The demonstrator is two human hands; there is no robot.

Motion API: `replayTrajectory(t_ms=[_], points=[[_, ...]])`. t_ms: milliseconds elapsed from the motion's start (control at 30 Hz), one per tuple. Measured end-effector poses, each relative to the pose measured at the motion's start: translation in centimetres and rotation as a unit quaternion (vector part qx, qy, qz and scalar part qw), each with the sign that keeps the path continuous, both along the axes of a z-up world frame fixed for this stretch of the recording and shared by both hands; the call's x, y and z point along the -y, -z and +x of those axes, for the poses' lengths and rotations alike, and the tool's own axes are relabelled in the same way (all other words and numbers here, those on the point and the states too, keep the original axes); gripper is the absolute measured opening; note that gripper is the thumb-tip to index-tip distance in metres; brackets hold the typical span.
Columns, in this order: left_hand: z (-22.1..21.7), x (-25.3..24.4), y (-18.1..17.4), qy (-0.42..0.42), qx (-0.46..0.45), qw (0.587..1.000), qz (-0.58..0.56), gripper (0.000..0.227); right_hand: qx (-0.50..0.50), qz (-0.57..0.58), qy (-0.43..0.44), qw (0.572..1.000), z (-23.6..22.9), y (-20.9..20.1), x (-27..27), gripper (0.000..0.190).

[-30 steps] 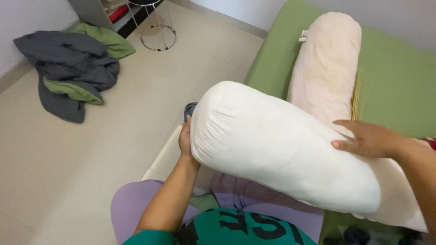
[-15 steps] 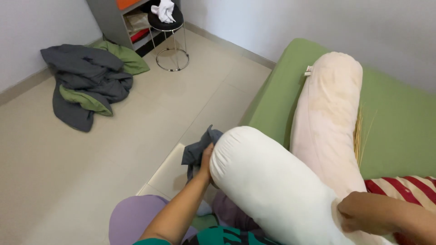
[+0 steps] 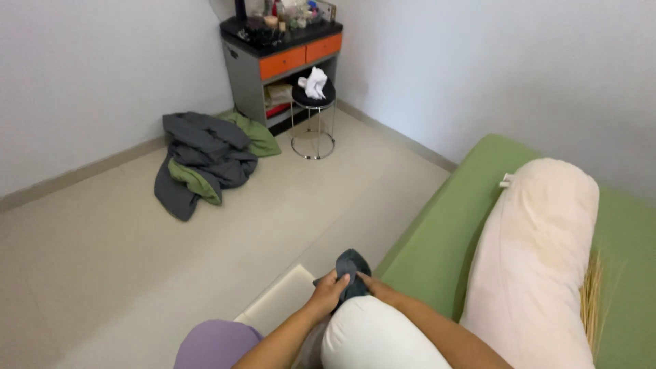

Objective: Clean pillows and bolsters with a broom and put a cover on a bolster.

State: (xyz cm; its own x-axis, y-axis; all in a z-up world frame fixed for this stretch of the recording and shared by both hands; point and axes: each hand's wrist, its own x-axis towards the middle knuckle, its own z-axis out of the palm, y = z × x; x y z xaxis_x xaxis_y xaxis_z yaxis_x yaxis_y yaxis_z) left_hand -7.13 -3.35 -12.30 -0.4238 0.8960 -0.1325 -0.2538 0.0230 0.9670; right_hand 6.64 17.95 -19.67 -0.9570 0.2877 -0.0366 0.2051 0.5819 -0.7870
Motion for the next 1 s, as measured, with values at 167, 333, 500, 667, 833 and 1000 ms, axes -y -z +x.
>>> replayTrajectory(t_ms=[167,333,500,667,833,1000], points=[[-1.2,-1.2,-2.7,0.074,-0.234,0.969,-0.037,0.040,-0.070,0.180,0.020,0.981,-1.3,-17.7,6.0,0.112],[-2.1,-3.9,-11.0,0.168,-0.455,0.874,-0.008,0.027,0.049,0.245,0.119,0.961,0.7,-14.9,0.2,0.028],[-5.5,-1.6,-18.3,-0.026,-0.408,0.888,0.213,0.034,-0.180,0.448,0.357,0.800,7.6,-25.2,-3.4,0.030],[-4.2,0.5,-12.2,-0.074,-0.477,0.876,0.020,0.035,-0.177,0.546,0.279,0.770,10.1,-23.0,-1.7,0.027],[-1.2,3.0,6.6,0.303,-0.423,0.828,-0.209,0.051,-0.019,0.307,0.059,0.950,10.7,-10.9,-3.9,0.024],[3.4,3.9,6.1,0.227,-0.029,0.968,-0.106,0.059,0.011,-0.163,0.105,0.981,13.0,-7.7,-7.7,0.037]])
